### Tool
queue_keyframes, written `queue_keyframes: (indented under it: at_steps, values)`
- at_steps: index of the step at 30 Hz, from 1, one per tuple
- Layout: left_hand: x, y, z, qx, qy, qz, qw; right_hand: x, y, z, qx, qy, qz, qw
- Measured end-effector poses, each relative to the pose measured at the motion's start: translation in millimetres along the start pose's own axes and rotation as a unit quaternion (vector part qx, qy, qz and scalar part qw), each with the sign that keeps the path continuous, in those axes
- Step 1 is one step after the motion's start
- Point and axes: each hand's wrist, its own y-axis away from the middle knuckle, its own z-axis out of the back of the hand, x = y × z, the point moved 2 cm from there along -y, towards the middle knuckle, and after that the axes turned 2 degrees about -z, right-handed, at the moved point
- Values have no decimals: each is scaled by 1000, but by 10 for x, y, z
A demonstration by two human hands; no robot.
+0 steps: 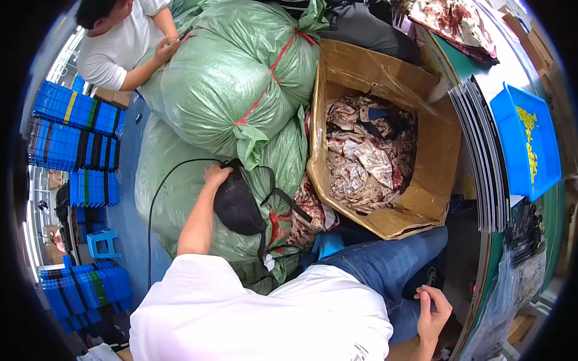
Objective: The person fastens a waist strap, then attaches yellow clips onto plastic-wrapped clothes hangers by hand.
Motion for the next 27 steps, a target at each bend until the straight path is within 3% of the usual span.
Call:
queue_keyframes:
  at_steps: [4,9,20,27]
  values:
    - [259,29,-135,0,288,-71,955,-160,-67,-38,-8,-24,-17,1000]
    - [253,409,-61,-12,408,-167,897,-329,-71,8,19,-21,-47,999]
    - [307,785,266,71,575,-181,795,-564,-171,-110,36,-66,-73,994]
    - [183,1042,425,90,590,-271,755,-356,-443,-397,98,-46,-31,994]
